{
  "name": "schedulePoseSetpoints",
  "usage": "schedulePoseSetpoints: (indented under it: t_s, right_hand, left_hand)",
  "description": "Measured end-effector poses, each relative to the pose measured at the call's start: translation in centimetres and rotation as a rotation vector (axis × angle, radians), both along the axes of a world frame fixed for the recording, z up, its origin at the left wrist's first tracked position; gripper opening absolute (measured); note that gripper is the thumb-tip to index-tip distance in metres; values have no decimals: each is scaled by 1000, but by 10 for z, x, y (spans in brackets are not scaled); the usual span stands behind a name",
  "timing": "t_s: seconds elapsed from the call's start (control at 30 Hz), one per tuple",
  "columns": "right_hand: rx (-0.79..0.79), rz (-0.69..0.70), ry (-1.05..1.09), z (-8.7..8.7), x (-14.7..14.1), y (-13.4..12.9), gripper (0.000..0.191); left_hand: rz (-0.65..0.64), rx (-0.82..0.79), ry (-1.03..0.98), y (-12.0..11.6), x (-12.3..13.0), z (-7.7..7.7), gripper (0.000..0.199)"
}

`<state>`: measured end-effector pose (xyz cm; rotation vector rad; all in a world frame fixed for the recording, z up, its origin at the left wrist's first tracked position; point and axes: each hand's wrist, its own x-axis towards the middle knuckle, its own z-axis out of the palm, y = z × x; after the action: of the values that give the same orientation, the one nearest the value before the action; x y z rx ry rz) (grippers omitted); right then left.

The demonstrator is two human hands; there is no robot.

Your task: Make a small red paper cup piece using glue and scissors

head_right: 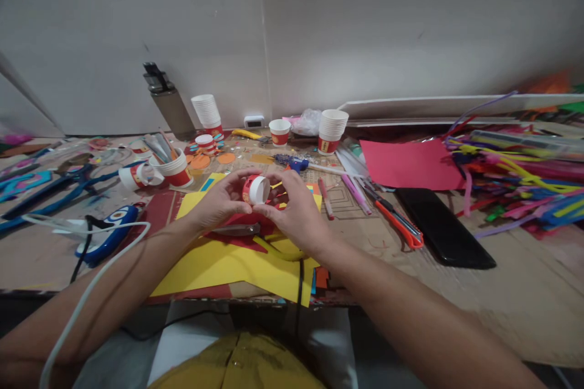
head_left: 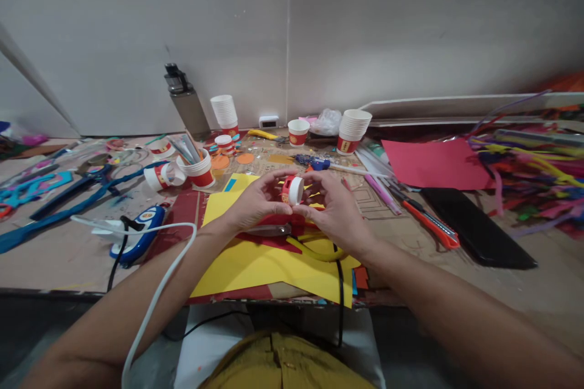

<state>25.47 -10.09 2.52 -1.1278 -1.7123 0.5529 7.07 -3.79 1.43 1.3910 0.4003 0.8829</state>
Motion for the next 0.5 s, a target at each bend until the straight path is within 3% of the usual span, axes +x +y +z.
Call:
schedulePoseSetpoints:
  t_s: [0.13, 0.3, 0.5]
  right_hand:
    - [32, -20, -72, 1, 0, -3, 41]
    - [190, -86, -215, 2, -1, -7, 46]
    - [205, -87, -218, 1, -1, -9, 43]
  left_hand:
    - [-14, -20, 6, 1, -1, -1, 69]
    - [-3, -32, 25, 1, -1, -4, 71]
    - [-21, -35, 29, 0, 0, 0, 70]
